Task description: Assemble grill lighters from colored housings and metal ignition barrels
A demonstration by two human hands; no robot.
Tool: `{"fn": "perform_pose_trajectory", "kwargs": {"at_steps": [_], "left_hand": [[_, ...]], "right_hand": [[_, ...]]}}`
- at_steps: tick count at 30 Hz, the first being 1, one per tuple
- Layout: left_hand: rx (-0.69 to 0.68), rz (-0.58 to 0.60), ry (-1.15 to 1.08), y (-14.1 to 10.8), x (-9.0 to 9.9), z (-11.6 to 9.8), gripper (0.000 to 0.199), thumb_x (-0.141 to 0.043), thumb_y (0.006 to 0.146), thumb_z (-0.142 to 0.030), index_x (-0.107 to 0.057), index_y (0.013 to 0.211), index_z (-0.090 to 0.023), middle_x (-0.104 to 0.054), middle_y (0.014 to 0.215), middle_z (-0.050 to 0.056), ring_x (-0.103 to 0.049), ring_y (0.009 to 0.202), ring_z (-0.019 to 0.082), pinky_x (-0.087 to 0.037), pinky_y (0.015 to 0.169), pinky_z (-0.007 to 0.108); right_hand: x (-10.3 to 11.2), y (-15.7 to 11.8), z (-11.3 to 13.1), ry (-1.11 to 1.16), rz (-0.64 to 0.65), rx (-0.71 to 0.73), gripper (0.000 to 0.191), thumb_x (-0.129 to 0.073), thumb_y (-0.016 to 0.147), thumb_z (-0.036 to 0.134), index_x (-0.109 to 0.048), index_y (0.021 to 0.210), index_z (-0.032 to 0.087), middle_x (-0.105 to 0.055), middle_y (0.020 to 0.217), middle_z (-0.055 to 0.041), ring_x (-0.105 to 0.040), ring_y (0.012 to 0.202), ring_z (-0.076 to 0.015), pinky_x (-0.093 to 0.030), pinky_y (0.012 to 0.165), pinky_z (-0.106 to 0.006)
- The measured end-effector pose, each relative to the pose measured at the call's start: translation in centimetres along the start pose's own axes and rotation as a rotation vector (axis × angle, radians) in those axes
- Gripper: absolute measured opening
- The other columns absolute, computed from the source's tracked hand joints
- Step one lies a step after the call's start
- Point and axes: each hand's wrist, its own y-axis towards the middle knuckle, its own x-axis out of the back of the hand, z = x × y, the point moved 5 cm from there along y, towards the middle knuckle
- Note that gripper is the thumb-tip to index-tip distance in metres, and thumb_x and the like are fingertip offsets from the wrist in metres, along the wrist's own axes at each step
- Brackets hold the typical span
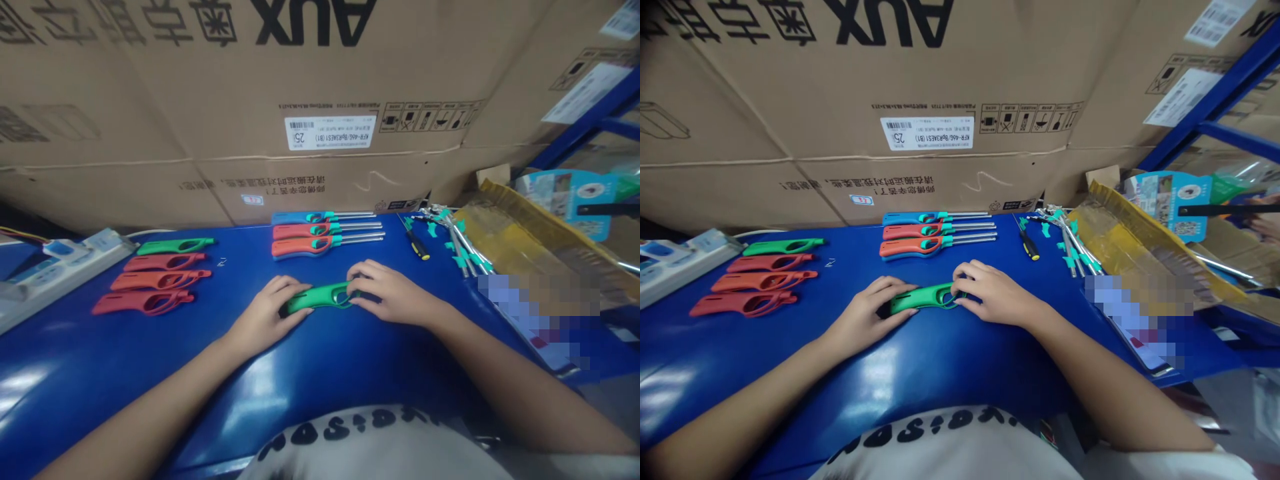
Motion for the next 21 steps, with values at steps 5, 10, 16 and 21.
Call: {"fn": "perform_pose_trajectory", "kwargs": {"at_steps": [5, 10, 16, 21], "left_hand": [[0.0, 0.002, 0.046, 0.1, -0.1, -0.2, 0.041, -0.066, 0.095, -0.037, -0.059, 0.133, -0.021, -0.066, 0.114, 0.008, -0.06, 0.104, 0.022, -0.051, 0.093, 0.038], [-0.004, -0.008, 0.082, 0.2, -0.1, -0.4, 0.045, -0.067, 0.095, -0.038, -0.057, 0.135, -0.019, -0.067, 0.115, 0.009, -0.061, 0.104, 0.023, -0.05, 0.095, 0.039], [0.018, -0.027, 0.083, 0.2, 0.1, -0.2, 0.047, -0.069, 0.093, -0.035, -0.057, 0.135, -0.017, -0.068, 0.114, 0.01, -0.062, 0.104, 0.024, -0.05, 0.096, 0.041], [0.016, -0.042, 0.06, 0.3, 0.2, 0.1, 0.031, -0.068, 0.094, -0.035, -0.067, 0.121, -0.019, -0.066, 0.109, 0.008, -0.06, 0.102, 0.023, -0.052, 0.092, 0.039]], "right_hand": [[0.0, 0.0, -0.4, -0.051, -0.025, 0.001, 0.008, -0.061, 0.098, 0.028, -0.064, 0.1, 0.021, -0.063, 0.111, -0.0082, -0.057, 0.1, -0.0221, -0.051, 0.087, -0.037], [0.4, 0.1, 0.0, -0.098, -0.113, 0.019, 0.009, -0.057, 0.1, 0.029, -0.062, 0.1, 0.021, -0.068, 0.105, -0.0077, -0.06, 0.098, -0.0223, -0.05, 0.085, -0.036], [1.6, -0.4, -0.2, 0.063, -0.327, -0.159, 0.012, -0.055, 0.1, 0.028, -0.06, 0.092, 0.021, -0.068, 0.085, -0.0032, -0.061, 0.077, -0.0163, -0.046, 0.07, -0.028], [0.7, -0.7, -0.3, 0.157, 0.028, -0.213, 0.018, -0.057, 0.096, 0.029, -0.058, 0.08, 0.021, -0.059, 0.068, 0.0025, -0.052, 0.06, -0.012, -0.035, 0.058, -0.025]]}}
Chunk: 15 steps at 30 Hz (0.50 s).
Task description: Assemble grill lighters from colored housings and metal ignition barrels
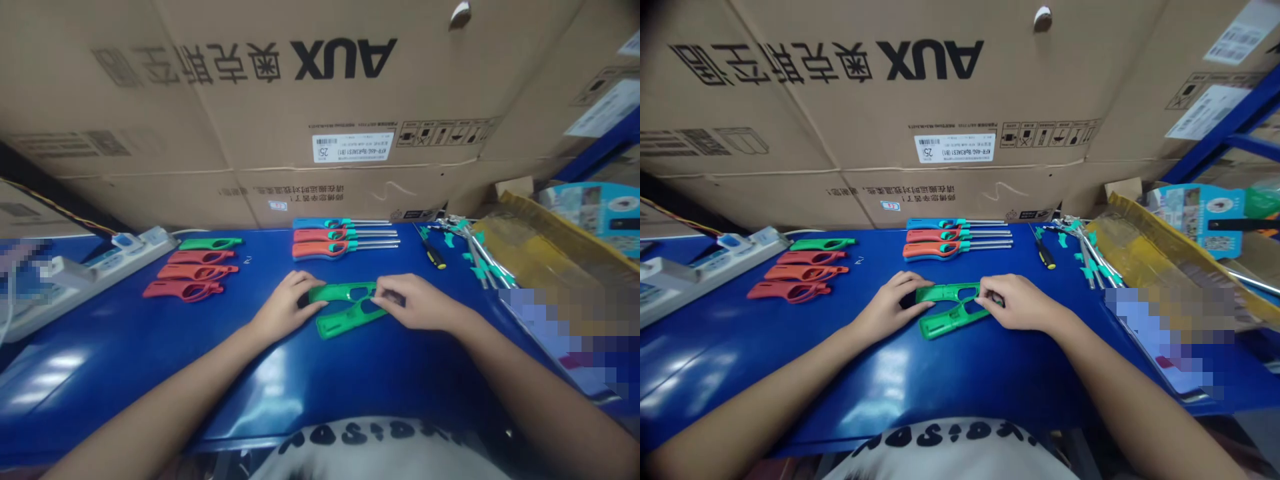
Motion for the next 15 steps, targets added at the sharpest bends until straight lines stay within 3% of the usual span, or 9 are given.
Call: {"fn": "perform_pose_trajectory", "kwargs": {"at_steps": [4, 9, 13, 15], "left_hand": [[0.001, -0.015, -0.005, 0.1, 0.2, -0.1, 0.035, -0.068, 0.094, -0.04, -0.067, 0.122, -0.02, -0.064, 0.113, 0.008, -0.06, 0.105, 0.023, -0.051, 0.095, 0.04], [-0.073, -0.057, 0.014, -0.1, 1.2, -1.6, 0.028, -0.063, 0.097, -0.035, -0.067, 0.121, -0.021, -0.064, 0.117, 0.009, -0.058, 0.112, 0.023, -0.047, 0.101, 0.041], [-0.185, 0.072, 0.104, -0.4, 1.2, -3.1, 0.03, -0.064, 0.094, -0.033, -0.066, 0.121, -0.022, -0.068, 0.115, 0.008, -0.06, 0.106, 0.024, -0.046, 0.095, 0.042], [-0.18, 0.132, 0.13, -0.6, 0.9, -3.4, 0.033, -0.061, 0.094, -0.03, -0.064, 0.126, -0.021, -0.069, 0.116, 0.009, -0.06, 0.105, 0.025, -0.047, 0.093, 0.043]], "right_hand": [[-0.5, 0.0, 0.2, -0.129, 0.144, 0.035, 0.029, -0.056, 0.094, 0.026, -0.047, 0.068, 0.02, -0.055, 0.064, 0.0029, -0.048, 0.06, -0.0115, -0.029, 0.058, -0.025], [-0.4, 0.2, 0.3, -0.22, 0.124, 0.078, 0.038, -0.062, 0.093, 0.035, -0.044, 0.063, 0.02, -0.053, 0.064, 0.0025, -0.046, 0.059, -0.0118, -0.026, 0.057, -0.026], [0.1, 0.2, 0.6, -0.183, -0.008, 0.1, 0.018, -0.068, 0.09, 0.038, -0.063, 0.091, 0.022, -0.064, 0.094, -0.0018, -0.057, 0.072, -0.0136, -0.038, 0.062, -0.025], [-0.1, 0.3, 0.7, -0.142, -0.031, 0.122, 0.021, -0.067, 0.091, 0.035, -0.065, 0.108, 0.023, -0.065, 0.111, -0.004, -0.063, 0.084, -0.0154, -0.045, 0.07, -0.026]]}}
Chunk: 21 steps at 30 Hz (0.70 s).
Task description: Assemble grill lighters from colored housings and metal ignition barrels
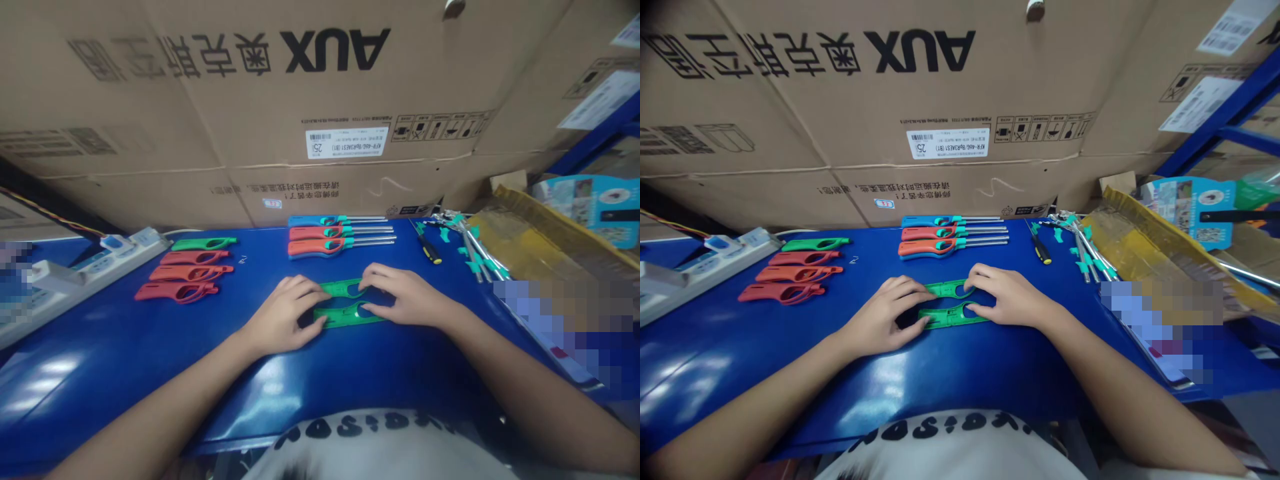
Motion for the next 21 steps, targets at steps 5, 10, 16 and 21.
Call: {"fn": "perform_pose_trajectory", "kwargs": {"at_steps": [5, 10, 16, 21], "left_hand": [[0.019, 0.033, -0.089, 0.0, -0.5, 0.2, 0.042, -0.054, 0.089, -0.015, -0.062, 0.13, -0.021, -0.068, 0.116, 0.009, -0.06, 0.107, 0.025, -0.05, 0.095, 0.042], [0.017, -0.02, -0.168, 0.0, -0.6, 0.5, 0.047, -0.053, 0.085, -0.008, -0.062, 0.129, -0.02, -0.067, 0.111, 0.009, -0.059, 0.105, 0.024, -0.053, 0.093, 0.04], [0.033, -0.019, -0.164, -0.1, -0.9, 0.9, 0.046, -0.053, 0.083, -0.007, -0.064, 0.126, -0.02, -0.066, 0.112, 0.008, -0.06, 0.105, 0.023, -0.053, 0.095, 0.04], [0.053, -0.018, -0.147, -0.2, -1.0, 1.1, 0.039, -0.05, 0.089, -0.008, -0.064, 0.123, -0.019, -0.066, 0.112, 0.009, -0.061, 0.105, 0.023, -0.053, 0.095, 0.039]], "right_hand": [[-1.2, 0.3, 0.2, 0.039, 0.016, 0.024, 0.014, -0.062, 0.095, 0.029, -0.067, 0.106, 0.024, -0.069, 0.109, -0.0044, -0.068, 0.094, -0.0183, -0.051, 0.077, -0.03], [-1.4, 0.5, 0.2, 0.018, -0.009, 0.015, 0.011, -0.062, 0.095, 0.03, -0.068, 0.102, 0.023, -0.07, 0.103, -0.0041, -0.068, 0.092, -0.0178, -0.05, 0.077, -0.029], [-1.5, 0.6, 0.6, -0.016, -0.014, 0.022, 0.011, -0.063, 0.095, 0.03, -0.068, 0.101, 0.022, -0.07, 0.102, -0.0036, -0.067, 0.095, -0.0175, -0.051, 0.079, -0.028], [0.6, 0.4, -0.3, -0.159, -0.091, 0.0, 0.029, -0.057, 0.099, 0.044, -0.066, 0.119, 0.025, -0.069, 0.119, -0.0066, -0.069, 0.1, -0.0198, -0.053, 0.079, -0.03]]}}
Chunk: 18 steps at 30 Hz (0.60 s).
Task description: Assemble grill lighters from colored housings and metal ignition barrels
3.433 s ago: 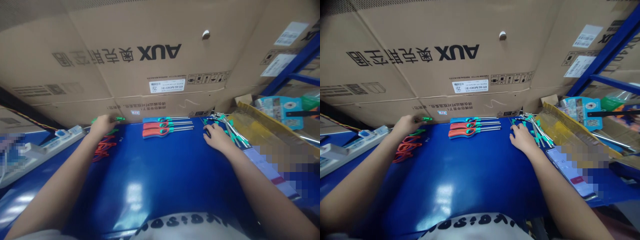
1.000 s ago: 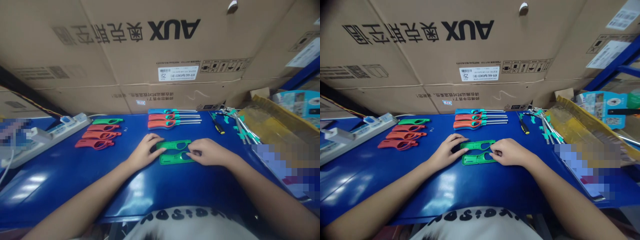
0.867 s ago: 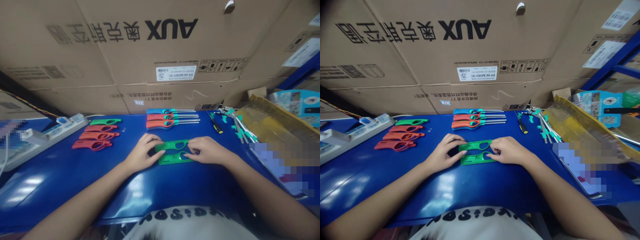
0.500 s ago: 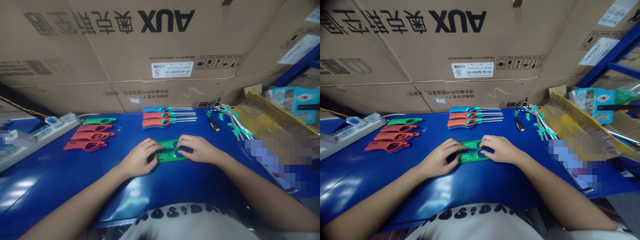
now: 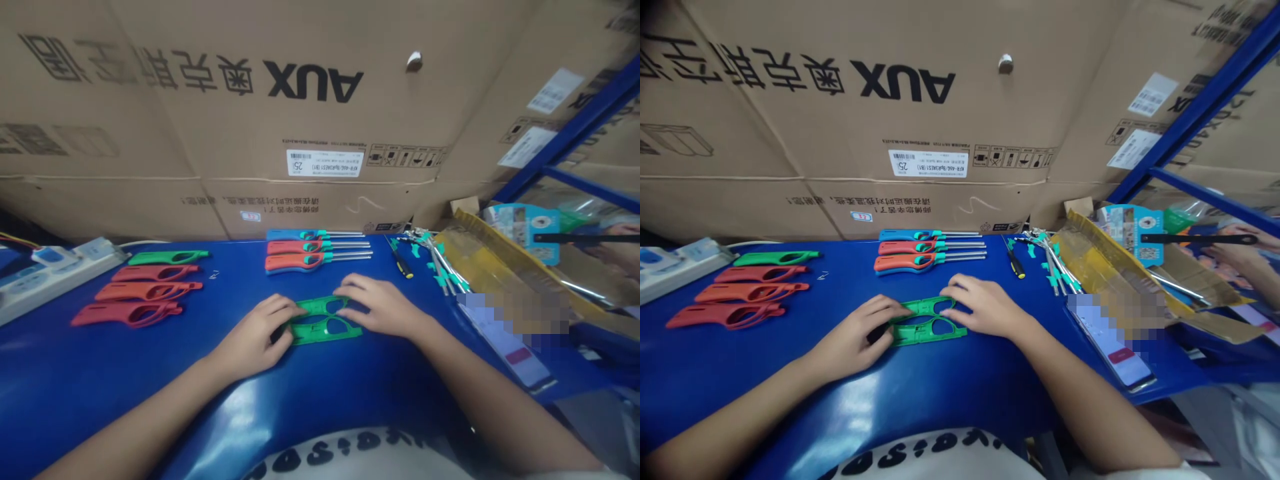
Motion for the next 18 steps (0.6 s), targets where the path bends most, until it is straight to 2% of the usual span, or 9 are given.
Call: {"fn": "perform_pose_trajectory", "kwargs": {"at_steps": [1, 3, 4, 5, 7, 8, 10, 13, 18], "left_hand": [[0.006, 0.001, 0.009, 0.0, 0.0, 0.0, 0.037, -0.049, 0.091, -0.01, -0.064, 0.123, -0.02, -0.066, 0.112, 0.009, -0.061, 0.105, 0.023, -0.052, 0.095, 0.04], [0.021, 0.006, 0.042, 0.0, 0.1, -0.2, 0.033, -0.049, 0.096, -0.015, -0.064, 0.124, -0.021, -0.067, 0.113, 0.009, -0.06, 0.106, 0.024, -0.052, 0.095, 0.041], [0.026, 0.009, 0.062, 0.0, 0.1, -0.4, 0.031, -0.049, 0.097, -0.018, -0.063, 0.125, -0.021, -0.067, 0.114, 0.009, -0.06, 0.107, 0.024, -0.051, 0.096, 0.042], [0.03, 0.012, 0.081, 0.0, 0.1, -0.5, 0.03, -0.05, 0.099, -0.021, -0.062, 0.126, -0.021, -0.067, 0.115, 0.009, -0.06, 0.108, 0.025, -0.05, 0.097, 0.043], [0.025, 0.024, 0.102, 0.0, 0.1, -1.0, 0.031, -0.052, 0.1, -0.026, -0.06, 0.129, -0.022, -0.066, 0.119, 0.01, -0.059, 0.112, 0.025, -0.049, 0.1, 0.045], [0.016, 0.034, 0.102, -0.1, 0.0, -1.2, 0.032, -0.053, 0.1, -0.028, -0.058, 0.132, -0.023, -0.066, 0.122, 0.01, -0.058, 0.114, 0.026, -0.048, 0.102, 0.045], [-0.002, 0.057, 0.091, -0.1, -0.2, -1.5, 0.037, -0.054, 0.1, -0.031, -0.055, 0.136, -0.024, -0.065, 0.127, 0.01, -0.057, 0.119, 0.026, -0.047, 0.105, 0.045], [-0.012, 0.077, 0.073, -0.1, -0.6, -1.6, 0.042, -0.056, 0.099, -0.032, -0.052, 0.14, -0.024, -0.063, 0.132, 0.01, -0.056, 0.122, 0.026, -0.049, 0.106, 0.045], [0.006, 0.085, 0.063, -0.3, -0.9, -1.3, 0.042, -0.056, 0.099, -0.03, -0.051, 0.14, -0.024, -0.063, 0.131, 0.01, -0.058, 0.119, 0.026, -0.051, 0.104, 0.046]], "right_hand": [[1.1, -0.1, -0.9, -0.038, -0.073, -0.058, 0.03, -0.054, 0.1, 0.043, -0.066, 0.122, 0.025, -0.069, 0.122, -0.0074, -0.068, 0.104, -0.021, -0.053, 0.082, -0.032], [3.8, -1.0, -3.7, -0.118, -0.27, -0.281, 0.028, -0.049, 0.102, 0.039, -0.068, 0.117, 0.024, -0.071, 0.118, -0.0084, -0.067, 0.111, -0.0239, -0.052, 0.088, -0.034], [5.1, -1.7, -5.3, -0.17, -0.337, -0.415, 0.028, -0.048, 0.101, 0.038, -0.07, 0.111, 0.023, -0.073, 0.112, -0.0087, -0.068, 0.108, -0.0253, -0.051, 0.088, -0.035], [6.3, -2.7, -7.2, -0.236, -0.388, -0.609, 0.028, -0.049, 0.098, 0.038, -0.071, 0.106, 0.023, -0.075, 0.101, -0.0087, -0.07, 0.098, -0.026, -0.051, 0.082, -0.035], [7.7, -5.3, -10.9, -0.319, -0.342, -1.031, 0.034, -0.048, 0.095, 0.046, -0.073, 0.096, 0.023, -0.074, 0.085, -0.0092, -0.07, 0.082, -0.0275, -0.048, 0.067, -0.034], [8.2, -6.2, -12.2, -0.337, -0.332, -1.103, 0.038, -0.048, 0.094, 0.049, -0.074, 0.089, 0.021, -0.074, 0.081, -0.0119, -0.069, 0.08, -0.029, -0.046, 0.063, -0.034], [8.7, -7.6, -14.3, -0.354, -0.327, -1.168, 0.036, -0.051, 0.092, 0.046, -0.074, 0.09, 0.019, -0.074, 0.083, -0.0144, -0.069, 0.081, -0.0298, -0.044, 0.061, -0.033], [8.3, -9.0, -16.4, -0.358, -0.285, -1.212, 0.027, -0.059, 0.085, 0.038, -0.073, 0.093, 0.017, -0.074, 0.093, -0.0159, -0.069, 0.086, -0.0299, -0.046, 0.064, -0.034], [7.0, -9.6, -17.9, -0.337, -0.207, -1.23, 0.027, -0.067, 0.081, 0.043, -0.072, 0.089, 0.018, -0.072, 0.094, -0.0168, -0.069, 0.086, -0.0313, -0.047, 0.064, -0.036]]}}
